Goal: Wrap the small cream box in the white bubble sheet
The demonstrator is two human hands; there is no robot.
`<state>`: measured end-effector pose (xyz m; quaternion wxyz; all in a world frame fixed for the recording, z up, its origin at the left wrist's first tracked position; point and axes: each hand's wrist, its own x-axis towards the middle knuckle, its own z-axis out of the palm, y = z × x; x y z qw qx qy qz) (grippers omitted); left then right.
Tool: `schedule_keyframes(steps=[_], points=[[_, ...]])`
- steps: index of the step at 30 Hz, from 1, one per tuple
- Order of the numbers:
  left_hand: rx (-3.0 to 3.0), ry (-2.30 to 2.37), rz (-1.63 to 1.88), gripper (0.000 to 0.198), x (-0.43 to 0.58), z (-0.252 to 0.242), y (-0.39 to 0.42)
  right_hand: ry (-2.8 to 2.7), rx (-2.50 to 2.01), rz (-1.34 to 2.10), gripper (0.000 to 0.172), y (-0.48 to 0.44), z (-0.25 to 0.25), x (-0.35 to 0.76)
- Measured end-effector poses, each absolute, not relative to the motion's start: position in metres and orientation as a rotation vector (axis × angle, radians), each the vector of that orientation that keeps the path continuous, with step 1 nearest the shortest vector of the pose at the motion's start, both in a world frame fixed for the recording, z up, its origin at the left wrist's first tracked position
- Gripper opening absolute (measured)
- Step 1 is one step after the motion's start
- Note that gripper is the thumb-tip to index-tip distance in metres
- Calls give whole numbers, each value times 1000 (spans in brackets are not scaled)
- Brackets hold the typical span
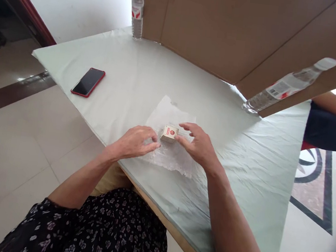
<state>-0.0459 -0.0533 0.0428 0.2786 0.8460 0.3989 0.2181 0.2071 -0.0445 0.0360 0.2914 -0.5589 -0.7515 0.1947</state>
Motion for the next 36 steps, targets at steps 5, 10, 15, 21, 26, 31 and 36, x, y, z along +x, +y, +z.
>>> schedule_keyframes(steps=[5,10,15,21,26,31,36], points=[[2431,1266,406,53,-27,24,-45,-2182,-1494,431,43,-35,19,192],[2441,1275,402,62,-29,13,-50,-2150,-1455,383,36,-49,14,191],[2435,1279,370,65,-29,15,-50,-2135,-1421,352,35,-54,8,187],[2414,1273,375,65,-30,17,-50,-2142,-1429,366,37,-53,10,185],[2426,1256,377,62,-29,17,-49,-2190,-1491,408,37,-48,12,181],[2406,1162,574,61,-38,14,-55,-2175,-1486,344,46,-55,20,187],[2556,1056,602,62,-62,20,-76,-2179,-1339,170,47,-101,38,204]])
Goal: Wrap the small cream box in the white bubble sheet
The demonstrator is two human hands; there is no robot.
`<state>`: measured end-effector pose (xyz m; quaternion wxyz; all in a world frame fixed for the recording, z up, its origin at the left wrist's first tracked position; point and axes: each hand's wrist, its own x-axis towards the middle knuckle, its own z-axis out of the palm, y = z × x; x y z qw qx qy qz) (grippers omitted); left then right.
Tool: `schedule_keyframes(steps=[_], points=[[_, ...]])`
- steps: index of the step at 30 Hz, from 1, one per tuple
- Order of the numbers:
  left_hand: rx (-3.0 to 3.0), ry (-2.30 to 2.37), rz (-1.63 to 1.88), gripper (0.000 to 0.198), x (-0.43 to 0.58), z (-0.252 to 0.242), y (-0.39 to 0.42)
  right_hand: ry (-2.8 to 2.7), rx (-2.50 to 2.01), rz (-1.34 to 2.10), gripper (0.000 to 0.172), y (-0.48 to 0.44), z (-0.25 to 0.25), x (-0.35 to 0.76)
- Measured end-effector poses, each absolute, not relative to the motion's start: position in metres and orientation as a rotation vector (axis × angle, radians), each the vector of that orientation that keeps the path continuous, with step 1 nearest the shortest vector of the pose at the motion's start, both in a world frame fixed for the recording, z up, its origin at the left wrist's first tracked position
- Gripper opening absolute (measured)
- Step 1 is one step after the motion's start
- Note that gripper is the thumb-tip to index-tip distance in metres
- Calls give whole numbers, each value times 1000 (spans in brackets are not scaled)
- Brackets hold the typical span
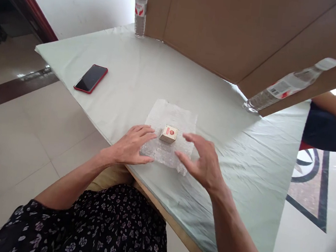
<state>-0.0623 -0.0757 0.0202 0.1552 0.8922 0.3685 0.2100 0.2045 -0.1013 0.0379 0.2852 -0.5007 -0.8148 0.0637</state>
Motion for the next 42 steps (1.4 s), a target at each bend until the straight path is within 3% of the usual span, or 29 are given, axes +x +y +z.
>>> schedule_keyframes(steps=[3,6,8,11,15,20,29,42], points=[[2670,1049,469,44,-67,23,-84,-2391,-1281,125,38,-130,34,205],[2716,1056,495,22,-61,19,-84,-2468,-1331,-20,17,-143,20,197],[2684,1062,613,18,-55,17,-82,-2409,-1339,-99,18,-141,15,193],[2578,1082,798,16,-49,20,-78,-2256,-1319,-96,18,-130,22,191],[2521,1136,833,43,-39,33,-70,-2114,-1377,4,16,-107,39,193],[2229,1327,767,10,-15,38,-45,-2015,-1511,111,17,-77,40,196],[1660,1246,924,15,3,20,-21,-1692,-1441,700,15,-44,26,195],[1624,1198,967,15,3,18,-26,-1598,-1416,707,14,-48,15,190]])
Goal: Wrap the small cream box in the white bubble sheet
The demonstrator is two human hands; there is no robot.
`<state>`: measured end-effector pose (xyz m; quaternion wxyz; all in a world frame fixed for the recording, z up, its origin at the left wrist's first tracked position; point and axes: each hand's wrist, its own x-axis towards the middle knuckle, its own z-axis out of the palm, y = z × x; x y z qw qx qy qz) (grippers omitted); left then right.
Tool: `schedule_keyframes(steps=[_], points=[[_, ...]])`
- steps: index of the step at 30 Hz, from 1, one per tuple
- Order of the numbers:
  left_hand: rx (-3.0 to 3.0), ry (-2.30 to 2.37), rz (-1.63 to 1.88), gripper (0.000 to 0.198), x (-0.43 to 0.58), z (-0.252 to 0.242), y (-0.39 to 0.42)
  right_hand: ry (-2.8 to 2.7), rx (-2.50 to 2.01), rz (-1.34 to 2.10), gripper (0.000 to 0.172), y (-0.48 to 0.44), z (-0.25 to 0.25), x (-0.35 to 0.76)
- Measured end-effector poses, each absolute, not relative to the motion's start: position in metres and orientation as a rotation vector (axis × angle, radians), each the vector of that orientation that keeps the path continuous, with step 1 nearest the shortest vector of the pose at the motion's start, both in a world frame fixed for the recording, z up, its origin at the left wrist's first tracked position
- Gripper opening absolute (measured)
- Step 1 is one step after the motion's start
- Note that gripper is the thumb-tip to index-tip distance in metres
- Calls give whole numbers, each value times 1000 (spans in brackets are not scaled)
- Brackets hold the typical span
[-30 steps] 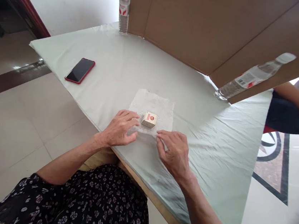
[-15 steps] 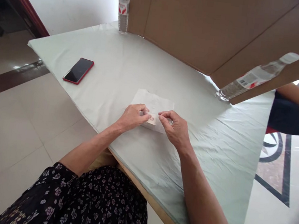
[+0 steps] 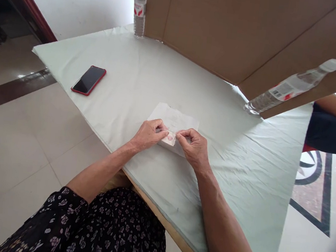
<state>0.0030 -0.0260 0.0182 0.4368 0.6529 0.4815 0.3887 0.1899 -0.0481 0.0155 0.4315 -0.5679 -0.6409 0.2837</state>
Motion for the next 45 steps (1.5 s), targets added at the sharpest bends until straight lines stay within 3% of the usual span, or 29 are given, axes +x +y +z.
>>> schedule_keyframes(steps=[17,25,30,37,41,45], points=[[1620,1212,974,13,4,16,-28,-1664,-1441,674,16,-47,11,196],[1609,1226,922,11,3,21,-27,-1928,-1364,48,12,-68,42,189],[1654,1207,896,15,1,20,-23,-2276,-1240,-17,13,-74,36,172],[1672,1142,848,14,-8,22,-24,-2274,-1176,-96,12,-71,26,172],[1632,1097,857,30,-14,22,-26,-2270,-1199,-92,12,-71,25,171],[1628,1136,873,21,-11,19,-24,-2296,-1251,-96,14,-72,25,169]])
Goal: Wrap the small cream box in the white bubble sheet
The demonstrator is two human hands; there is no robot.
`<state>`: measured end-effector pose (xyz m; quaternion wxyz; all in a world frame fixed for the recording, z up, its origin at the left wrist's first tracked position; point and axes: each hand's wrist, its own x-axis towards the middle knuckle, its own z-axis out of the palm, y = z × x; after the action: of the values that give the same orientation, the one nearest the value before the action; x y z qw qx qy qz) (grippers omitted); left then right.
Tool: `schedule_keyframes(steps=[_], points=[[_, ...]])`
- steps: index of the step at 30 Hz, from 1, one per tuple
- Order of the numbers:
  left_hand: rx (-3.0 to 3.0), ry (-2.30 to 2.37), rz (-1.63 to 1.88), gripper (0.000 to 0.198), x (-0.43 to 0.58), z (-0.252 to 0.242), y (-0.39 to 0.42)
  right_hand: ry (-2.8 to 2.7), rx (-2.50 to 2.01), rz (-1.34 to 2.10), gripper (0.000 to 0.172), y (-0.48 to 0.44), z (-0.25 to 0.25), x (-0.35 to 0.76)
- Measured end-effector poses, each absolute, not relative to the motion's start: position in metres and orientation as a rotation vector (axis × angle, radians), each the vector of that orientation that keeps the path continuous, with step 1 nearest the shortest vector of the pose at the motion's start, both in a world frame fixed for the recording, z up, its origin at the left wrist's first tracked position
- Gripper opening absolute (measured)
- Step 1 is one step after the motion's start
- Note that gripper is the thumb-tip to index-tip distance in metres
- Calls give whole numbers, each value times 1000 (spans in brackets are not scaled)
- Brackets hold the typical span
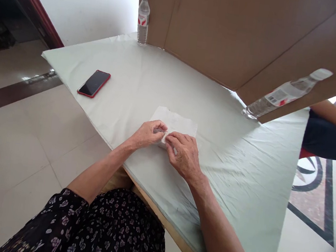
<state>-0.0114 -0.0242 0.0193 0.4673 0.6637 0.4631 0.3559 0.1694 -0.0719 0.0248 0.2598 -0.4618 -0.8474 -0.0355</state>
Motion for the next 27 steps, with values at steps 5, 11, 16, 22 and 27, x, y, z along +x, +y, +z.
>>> schedule_keyframes(steps=[5,11,16,22,27], points=[[1721,1281,887,9,-9,19,-22,-2329,-1271,-119,16,-73,28,169],[1613,1252,812,29,-29,27,-20,-2321,-1274,-133,16,-74,28,168],[1701,1228,808,25,-41,25,-15,-2318,-1270,-147,16,-74,28,167],[1926,1528,799,18,-44,16,-21,-2329,-1276,-172,14,-75,29,166],[1875,1797,716,39,-62,22,-36,-2354,-1294,-200,16,-76,30,165]])
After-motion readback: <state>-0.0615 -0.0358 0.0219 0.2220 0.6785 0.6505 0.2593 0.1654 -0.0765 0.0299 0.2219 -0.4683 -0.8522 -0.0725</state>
